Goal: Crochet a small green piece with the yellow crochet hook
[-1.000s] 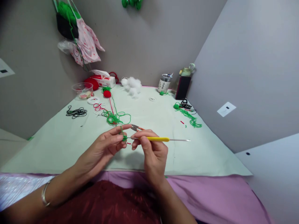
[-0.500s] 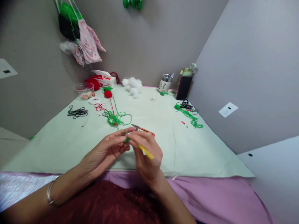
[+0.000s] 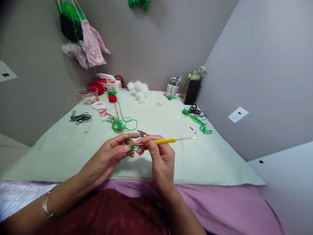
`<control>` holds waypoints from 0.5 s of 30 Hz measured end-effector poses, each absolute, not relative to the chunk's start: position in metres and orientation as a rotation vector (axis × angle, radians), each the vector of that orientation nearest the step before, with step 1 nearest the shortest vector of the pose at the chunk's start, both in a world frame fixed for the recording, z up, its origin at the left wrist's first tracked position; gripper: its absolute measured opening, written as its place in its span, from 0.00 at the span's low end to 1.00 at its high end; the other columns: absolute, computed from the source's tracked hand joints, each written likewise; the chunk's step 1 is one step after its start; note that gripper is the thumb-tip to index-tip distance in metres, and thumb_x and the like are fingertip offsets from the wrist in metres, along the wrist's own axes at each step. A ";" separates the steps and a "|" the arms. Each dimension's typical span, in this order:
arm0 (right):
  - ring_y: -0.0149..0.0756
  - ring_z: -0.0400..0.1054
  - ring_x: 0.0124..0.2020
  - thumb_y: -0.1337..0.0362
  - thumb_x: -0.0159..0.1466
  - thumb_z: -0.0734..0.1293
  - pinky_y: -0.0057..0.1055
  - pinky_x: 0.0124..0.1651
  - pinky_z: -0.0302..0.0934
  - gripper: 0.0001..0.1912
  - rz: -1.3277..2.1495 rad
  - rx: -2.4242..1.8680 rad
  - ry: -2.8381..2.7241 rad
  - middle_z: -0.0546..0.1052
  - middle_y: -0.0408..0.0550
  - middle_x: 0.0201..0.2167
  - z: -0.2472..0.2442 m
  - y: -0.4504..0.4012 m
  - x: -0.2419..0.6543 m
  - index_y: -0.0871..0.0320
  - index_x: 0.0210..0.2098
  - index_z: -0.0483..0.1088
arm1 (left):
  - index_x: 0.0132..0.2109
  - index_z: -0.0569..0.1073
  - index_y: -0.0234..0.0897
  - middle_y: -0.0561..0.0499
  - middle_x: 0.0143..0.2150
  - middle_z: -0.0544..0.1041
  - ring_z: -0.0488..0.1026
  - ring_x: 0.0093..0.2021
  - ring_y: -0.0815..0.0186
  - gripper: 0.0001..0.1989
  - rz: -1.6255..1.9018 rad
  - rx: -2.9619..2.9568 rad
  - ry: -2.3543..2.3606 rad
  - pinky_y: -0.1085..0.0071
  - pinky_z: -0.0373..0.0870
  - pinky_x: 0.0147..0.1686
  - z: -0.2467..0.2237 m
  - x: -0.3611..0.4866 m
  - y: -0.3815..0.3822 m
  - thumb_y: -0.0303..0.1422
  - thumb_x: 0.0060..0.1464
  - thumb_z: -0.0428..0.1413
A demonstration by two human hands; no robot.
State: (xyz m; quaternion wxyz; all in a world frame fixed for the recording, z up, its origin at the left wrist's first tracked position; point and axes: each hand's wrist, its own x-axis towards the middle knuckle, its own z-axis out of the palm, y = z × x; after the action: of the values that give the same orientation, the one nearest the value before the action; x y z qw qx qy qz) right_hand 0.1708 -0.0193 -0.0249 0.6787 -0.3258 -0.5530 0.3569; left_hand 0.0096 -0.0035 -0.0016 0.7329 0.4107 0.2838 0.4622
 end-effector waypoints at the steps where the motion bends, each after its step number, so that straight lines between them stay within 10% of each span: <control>1: 0.31 0.77 0.31 0.64 0.77 0.62 0.31 0.37 0.75 0.13 0.771 -0.746 -1.267 0.84 0.45 0.38 -0.025 -0.020 0.172 0.52 0.43 0.79 | 0.50 0.87 0.41 0.48 0.47 0.80 0.73 0.45 0.64 0.13 1.012 0.910 0.631 0.71 0.71 0.44 -0.001 0.008 -0.003 0.32 0.58 0.66; 9: 0.39 0.80 0.46 0.75 0.69 0.69 0.35 0.47 0.76 0.18 -0.138 -0.817 -1.722 0.83 0.51 0.47 -0.041 -0.023 0.167 0.50 0.54 0.80 | 0.54 0.84 0.41 0.54 0.34 0.77 0.72 0.35 0.70 0.19 1.048 0.810 0.661 0.73 0.70 0.43 -0.005 0.011 -0.003 0.32 0.55 0.71; 15: 0.32 0.74 0.31 0.67 0.75 0.64 0.32 0.37 0.71 0.12 0.567 -0.776 -1.269 0.80 0.44 0.35 -0.027 -0.019 0.173 0.52 0.43 0.81 | 0.51 0.86 0.37 0.52 0.40 0.79 0.72 0.32 0.73 0.17 0.971 0.693 0.637 0.75 0.72 0.39 -0.002 0.010 0.002 0.29 0.53 0.71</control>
State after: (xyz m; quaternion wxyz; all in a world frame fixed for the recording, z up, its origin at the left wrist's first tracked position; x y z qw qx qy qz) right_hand 0.1725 -0.0193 -0.0274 0.6995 -0.3484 -0.5696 0.2546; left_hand 0.0096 0.0017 -0.0024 0.7799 0.3207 0.2949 0.4493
